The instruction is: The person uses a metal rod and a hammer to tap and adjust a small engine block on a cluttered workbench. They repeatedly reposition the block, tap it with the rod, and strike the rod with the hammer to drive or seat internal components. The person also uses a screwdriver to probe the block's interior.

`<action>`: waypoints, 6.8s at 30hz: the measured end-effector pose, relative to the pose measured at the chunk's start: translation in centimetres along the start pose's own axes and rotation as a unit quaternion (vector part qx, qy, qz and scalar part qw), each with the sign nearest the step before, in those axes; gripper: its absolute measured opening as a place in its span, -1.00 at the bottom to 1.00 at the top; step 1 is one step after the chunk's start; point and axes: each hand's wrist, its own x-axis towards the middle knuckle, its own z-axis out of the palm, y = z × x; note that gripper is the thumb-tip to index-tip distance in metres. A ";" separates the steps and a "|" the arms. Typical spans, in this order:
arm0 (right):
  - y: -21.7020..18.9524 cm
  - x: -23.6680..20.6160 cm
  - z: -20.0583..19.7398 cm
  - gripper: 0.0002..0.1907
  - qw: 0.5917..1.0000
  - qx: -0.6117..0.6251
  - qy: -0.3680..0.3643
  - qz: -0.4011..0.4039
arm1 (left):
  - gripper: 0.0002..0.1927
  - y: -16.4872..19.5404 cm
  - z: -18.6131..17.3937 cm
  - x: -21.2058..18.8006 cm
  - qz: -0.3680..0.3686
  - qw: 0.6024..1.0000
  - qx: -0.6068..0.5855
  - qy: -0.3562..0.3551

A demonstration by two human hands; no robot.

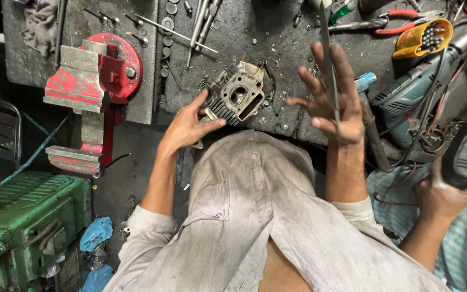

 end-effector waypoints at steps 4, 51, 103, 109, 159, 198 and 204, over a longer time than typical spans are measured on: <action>-0.6 -1.0 0.1 0.16 0.999 0.018 -0.002 0.031 | -0.03 4.3 -1.0 0.5 -0.290 0.946 0.127 -0.073; 4.4 7.1 2.8 -0.75 0.583 -0.766 -0.174 0.208 | -0.04 7.5 0.8 5.4 -0.373 0.893 0.246 -0.054; -7.7 8.9 -10.4 -0.72 0.716 -0.587 0.372 -0.069 | 0.10 3.7 7.4 19.0 -0.310 0.939 0.060 -0.132; -10.9 5.7 -9.6 -0.75 0.880 -0.288 0.309 -0.218 | 0.08 12.8 10.6 20.2 -0.192 0.956 -0.162 -0.150; 5.3 7.4 5.6 -0.48 0.965 -0.188 0.139 -0.118 | -0.08 -1.6 1.1 2.8 -0.330 0.927 -0.009 -0.179; 0.9 7.3 1.2 -0.48 0.899 -0.391 -0.175 -0.091 | -0.03 2.3 9.5 2.8 -0.468 0.873 0.119 -0.073; -1.9 11.7 1.2 -0.58 0.969 -0.111 -0.045 0.217 | -0.08 3.9 9.4 4.4 -0.467 0.871 0.137 -0.065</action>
